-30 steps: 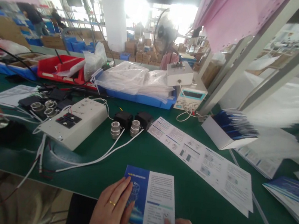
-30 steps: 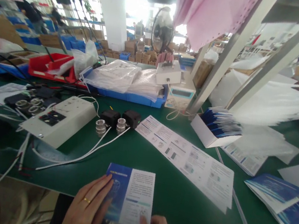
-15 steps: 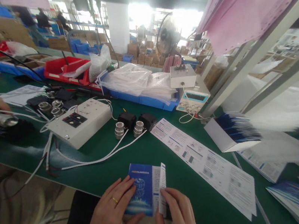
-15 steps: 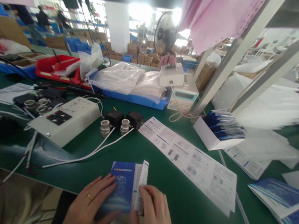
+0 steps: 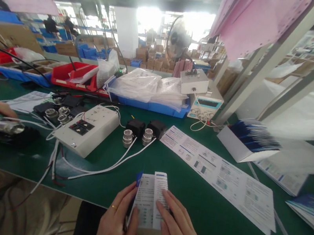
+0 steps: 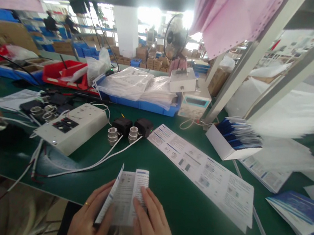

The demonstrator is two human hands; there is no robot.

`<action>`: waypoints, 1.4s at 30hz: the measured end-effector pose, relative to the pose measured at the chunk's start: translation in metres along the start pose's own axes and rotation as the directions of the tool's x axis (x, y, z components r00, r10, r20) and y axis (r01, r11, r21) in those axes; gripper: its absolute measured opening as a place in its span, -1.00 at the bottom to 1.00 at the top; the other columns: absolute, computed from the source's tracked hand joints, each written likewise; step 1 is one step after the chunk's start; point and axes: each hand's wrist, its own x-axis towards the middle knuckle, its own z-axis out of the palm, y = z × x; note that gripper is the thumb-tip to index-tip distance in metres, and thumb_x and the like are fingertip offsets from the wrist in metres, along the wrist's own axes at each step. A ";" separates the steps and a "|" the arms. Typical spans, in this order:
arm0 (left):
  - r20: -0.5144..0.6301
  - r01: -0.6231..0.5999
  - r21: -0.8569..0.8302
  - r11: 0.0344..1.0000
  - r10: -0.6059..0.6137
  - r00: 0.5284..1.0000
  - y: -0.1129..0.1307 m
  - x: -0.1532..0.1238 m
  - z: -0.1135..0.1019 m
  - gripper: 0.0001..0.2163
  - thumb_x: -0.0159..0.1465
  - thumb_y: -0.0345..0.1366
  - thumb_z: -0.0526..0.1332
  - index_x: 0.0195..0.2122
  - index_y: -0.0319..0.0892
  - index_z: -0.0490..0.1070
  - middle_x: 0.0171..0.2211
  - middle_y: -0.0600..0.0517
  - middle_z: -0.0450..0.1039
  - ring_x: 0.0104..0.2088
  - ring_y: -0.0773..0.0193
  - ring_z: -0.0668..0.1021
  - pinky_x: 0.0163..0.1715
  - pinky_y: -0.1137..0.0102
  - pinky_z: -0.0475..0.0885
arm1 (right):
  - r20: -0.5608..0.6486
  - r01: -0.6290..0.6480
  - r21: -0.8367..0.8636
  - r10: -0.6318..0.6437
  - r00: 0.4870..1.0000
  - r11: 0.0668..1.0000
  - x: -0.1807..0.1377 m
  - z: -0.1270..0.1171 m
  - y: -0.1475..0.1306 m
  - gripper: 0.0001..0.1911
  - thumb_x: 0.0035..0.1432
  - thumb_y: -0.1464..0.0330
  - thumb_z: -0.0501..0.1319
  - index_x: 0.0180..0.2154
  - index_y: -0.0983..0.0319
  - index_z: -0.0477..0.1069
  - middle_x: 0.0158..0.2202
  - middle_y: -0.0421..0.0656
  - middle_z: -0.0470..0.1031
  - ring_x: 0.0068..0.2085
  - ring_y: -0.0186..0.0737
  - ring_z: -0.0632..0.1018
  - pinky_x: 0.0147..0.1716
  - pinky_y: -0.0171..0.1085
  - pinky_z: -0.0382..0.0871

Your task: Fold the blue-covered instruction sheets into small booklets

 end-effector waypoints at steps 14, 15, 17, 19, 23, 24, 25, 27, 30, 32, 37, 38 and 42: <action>0.080 0.437 -0.233 0.869 -0.431 0.899 -0.011 0.018 -0.010 -0.68 0.40 -0.09 0.10 -0.15 -0.19 0.55 -0.28 -0.06 0.66 -0.37 0.20 0.68 -0.38 0.40 0.62 | 0.206 0.038 0.038 -0.045 0.978 0.999 0.035 0.022 -0.009 -0.60 0.30 0.59 0.09 0.09 0.28 0.50 0.22 -0.06 0.44 0.30 0.07 0.35 0.14 0.04 0.52; 0.084 0.448 -0.246 0.859 -0.442 0.893 -0.010 0.020 -0.011 -0.68 0.39 -0.09 0.10 -0.18 -0.18 0.55 -0.30 -0.06 0.66 -0.37 0.20 0.67 -0.39 0.41 0.61 | 0.212 0.044 0.042 -0.052 0.976 0.998 0.035 0.023 -0.009 -0.60 0.30 0.58 0.10 0.09 0.28 0.50 0.21 -0.07 0.44 0.30 0.07 0.35 0.15 0.05 0.51; 0.076 0.455 -0.266 0.850 -0.452 0.889 -0.009 0.022 -0.013 -0.70 0.38 -0.09 0.11 -0.21 -0.16 0.56 -0.32 -0.04 0.65 -0.38 0.21 0.67 -0.39 0.43 0.60 | 0.231 0.051 0.042 -0.059 0.971 0.998 0.034 0.024 -0.008 -0.61 0.30 0.57 0.11 0.10 0.28 0.49 0.22 -0.07 0.44 0.31 0.07 0.35 0.17 0.05 0.48; 0.062 0.454 -0.277 0.847 -0.455 0.888 -0.008 0.023 -0.014 -0.72 0.37 -0.11 0.13 -0.22 -0.15 0.56 -0.34 -0.01 0.65 -0.40 0.24 0.66 -0.39 0.46 0.58 | 0.250 0.053 0.037 -0.061 0.966 0.998 0.034 0.023 -0.007 -0.60 0.29 0.57 0.14 0.12 0.28 0.49 0.23 -0.06 0.43 0.31 0.07 0.35 0.17 0.03 0.48; 0.074 0.461 -0.295 0.837 -0.461 0.884 -0.009 0.023 -0.015 -0.75 0.36 -0.13 0.13 -0.26 -0.14 0.55 -0.36 0.01 0.65 -0.40 0.26 0.66 -0.39 0.48 0.57 | 0.277 0.073 0.017 -0.075 0.958 0.997 0.035 0.022 -0.006 -0.58 0.25 0.56 0.17 0.12 0.27 0.48 0.23 -0.02 0.42 0.31 0.09 0.35 0.12 0.04 0.52; 0.084 0.466 -0.299 0.833 -0.463 0.882 -0.009 0.023 -0.015 -0.75 0.36 -0.13 0.12 -0.26 -0.13 0.54 -0.35 0.00 0.65 -0.40 0.26 0.66 -0.39 0.48 0.57 | 0.274 0.080 0.010 -0.080 0.959 0.997 0.035 0.022 -0.006 -0.59 0.26 0.56 0.16 0.12 0.28 0.48 0.23 -0.01 0.42 0.30 0.10 0.35 0.11 0.05 0.53; 0.091 0.470 -0.302 0.829 -0.466 0.880 -0.009 0.024 -0.015 -0.74 0.37 -0.13 0.12 -0.26 -0.13 0.54 -0.35 0.00 0.65 -0.41 0.26 0.66 -0.39 0.48 0.57 | 0.270 0.085 0.005 -0.083 0.959 0.996 0.035 0.022 -0.006 -0.59 0.27 0.56 0.15 0.12 0.28 0.48 0.22 0.00 0.43 0.30 0.10 0.36 0.10 0.06 0.54; 0.100 0.480 -0.301 0.824 -0.473 0.875 -0.008 0.024 -0.016 -0.74 0.37 -0.13 0.11 -0.26 -0.13 0.53 -0.36 0.01 0.65 -0.43 0.27 0.65 -0.40 0.47 0.57 | 0.264 0.093 -0.001 -0.090 0.960 0.996 0.035 0.022 -0.006 -0.60 0.28 0.56 0.13 0.11 0.29 0.48 0.21 0.00 0.44 0.30 0.10 0.36 0.09 0.06 0.54; 0.096 0.480 -0.293 0.827 -0.474 0.875 -0.006 0.025 -0.016 -0.75 0.37 -0.14 0.11 -0.27 -0.13 0.52 -0.36 0.00 0.64 -0.44 0.25 0.64 -0.39 0.44 0.58 | 0.279 0.104 -0.006 -0.098 0.955 0.995 0.035 0.022 -0.006 -0.60 0.28 0.56 0.14 0.11 0.28 0.48 0.21 0.01 0.44 0.30 0.09 0.36 0.10 0.05 0.53; 0.091 0.478 -0.287 0.830 -0.473 0.876 -0.006 0.024 -0.015 -0.75 0.37 -0.15 0.10 -0.27 -0.14 0.52 -0.36 0.00 0.64 -0.43 0.24 0.65 -0.36 0.43 0.59 | 0.287 0.110 -0.008 -0.104 0.952 0.994 0.035 0.022 -0.006 -0.60 0.28 0.56 0.14 0.11 0.28 0.49 0.20 0.01 0.45 0.31 0.09 0.35 0.10 0.05 0.53; 0.066 0.463 -0.288 0.838 -0.465 0.883 -0.008 0.021 -0.012 -0.76 0.37 -0.15 0.13 -0.25 -0.14 0.52 -0.35 0.00 0.64 -0.39 0.24 0.66 -0.33 0.44 0.60 | 0.287 0.105 -0.003 -0.100 0.953 0.994 0.035 0.023 -0.007 -0.61 0.30 0.56 0.11 0.11 0.30 0.49 0.22 -0.01 0.44 0.31 0.10 0.34 0.10 0.08 0.54; 0.064 0.458 -0.287 0.841 -0.461 0.885 -0.009 0.021 -0.011 -0.76 0.37 -0.15 0.13 -0.25 -0.14 0.52 -0.34 -0.01 0.64 -0.39 0.24 0.66 -0.33 0.44 0.60 | 0.290 0.104 -0.001 -0.099 0.952 0.995 0.035 0.023 -0.007 -0.61 0.30 0.56 0.12 0.11 0.30 0.48 0.22 -0.01 0.43 0.32 0.10 0.33 0.10 0.08 0.53; 0.051 0.452 -0.283 0.846 -0.457 0.888 -0.008 0.022 -0.012 -0.75 0.37 -0.14 0.12 -0.27 -0.14 0.53 -0.37 0.00 0.64 -0.42 0.25 0.66 -0.37 0.45 0.59 | 0.303 0.089 0.006 -0.086 0.949 0.996 0.035 0.024 -0.008 -0.59 0.27 0.56 0.15 0.12 0.29 0.48 0.22 0.00 0.43 0.32 0.09 0.33 0.12 0.08 0.52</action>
